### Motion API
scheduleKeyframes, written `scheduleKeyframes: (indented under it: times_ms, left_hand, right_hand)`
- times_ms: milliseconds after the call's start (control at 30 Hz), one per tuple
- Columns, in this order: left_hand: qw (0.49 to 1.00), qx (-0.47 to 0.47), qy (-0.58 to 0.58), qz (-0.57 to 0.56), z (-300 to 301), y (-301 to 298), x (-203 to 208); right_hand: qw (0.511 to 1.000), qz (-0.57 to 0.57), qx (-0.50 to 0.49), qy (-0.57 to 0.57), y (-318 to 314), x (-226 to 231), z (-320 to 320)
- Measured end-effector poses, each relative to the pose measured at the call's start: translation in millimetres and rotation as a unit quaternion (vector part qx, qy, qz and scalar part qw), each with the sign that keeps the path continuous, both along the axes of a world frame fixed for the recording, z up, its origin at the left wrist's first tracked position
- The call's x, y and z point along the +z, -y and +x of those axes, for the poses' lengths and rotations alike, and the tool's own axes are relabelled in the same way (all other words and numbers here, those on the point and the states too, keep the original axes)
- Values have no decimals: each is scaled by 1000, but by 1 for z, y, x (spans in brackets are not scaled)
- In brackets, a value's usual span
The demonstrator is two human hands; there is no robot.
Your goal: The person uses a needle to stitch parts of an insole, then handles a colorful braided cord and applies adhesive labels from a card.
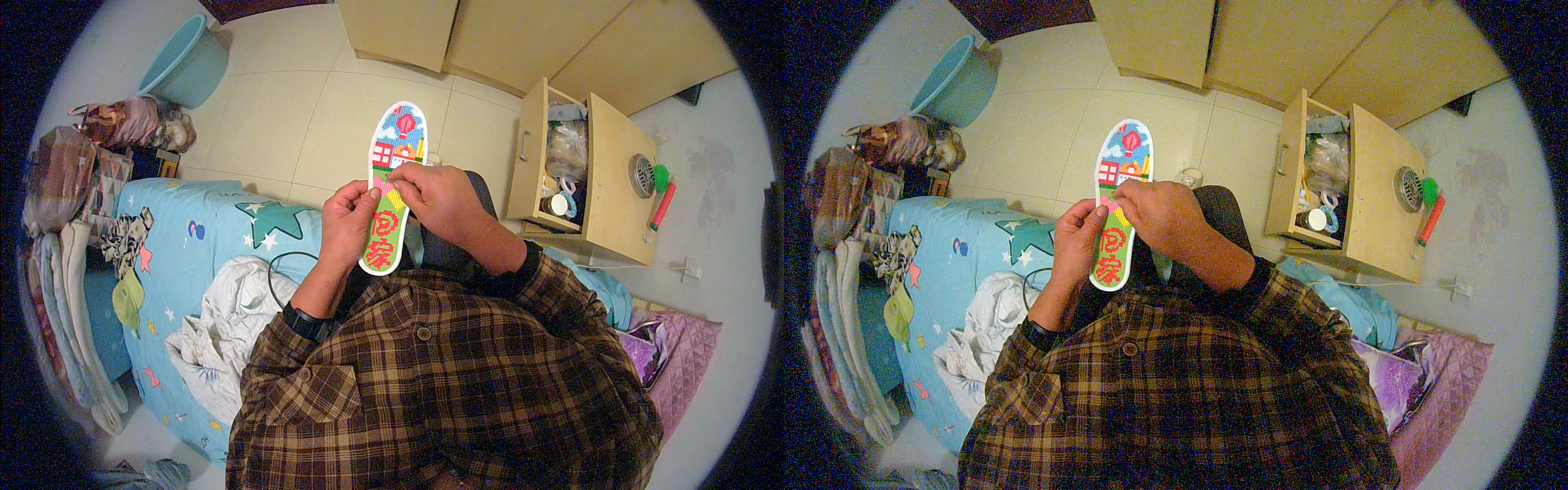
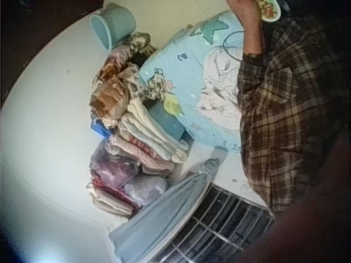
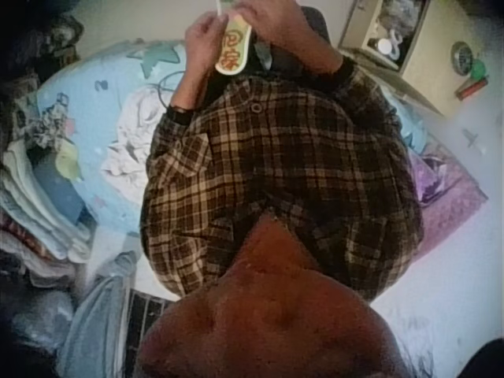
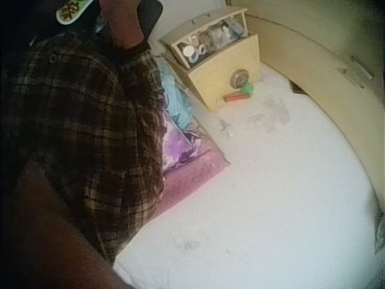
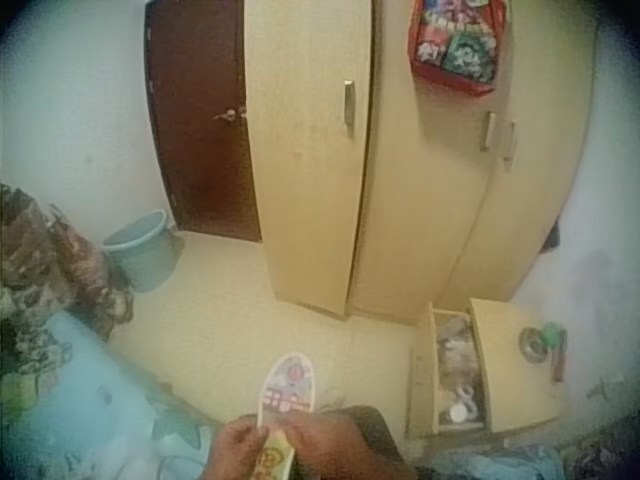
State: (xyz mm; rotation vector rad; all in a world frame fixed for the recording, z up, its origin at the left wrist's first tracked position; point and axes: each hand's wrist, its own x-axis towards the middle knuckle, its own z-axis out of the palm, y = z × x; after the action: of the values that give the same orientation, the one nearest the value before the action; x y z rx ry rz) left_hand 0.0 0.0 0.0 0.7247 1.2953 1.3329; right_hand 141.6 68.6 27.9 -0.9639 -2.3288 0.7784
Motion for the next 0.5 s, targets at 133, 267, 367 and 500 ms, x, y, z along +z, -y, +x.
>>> scheduleKeyframes:
  times_ms: [133,267,367,500]
  left_hand:
    - [1000,0,-26,4,-2,0,0]
    - [996,-3,-89,2,-2,-1,-1]
    - [963,-11,-267,40,-4,0,-2]
    - [892,-17,-431,138,4,1,6]
  right_hand:
    - [1000,5,0,-4,0,-1,-2]
    - [1000,1,5,-8,0,0,-1]
    - [1000,1,2,-14,0,-3,-2]
    - [1000,8,1,8,3,-4,-4]
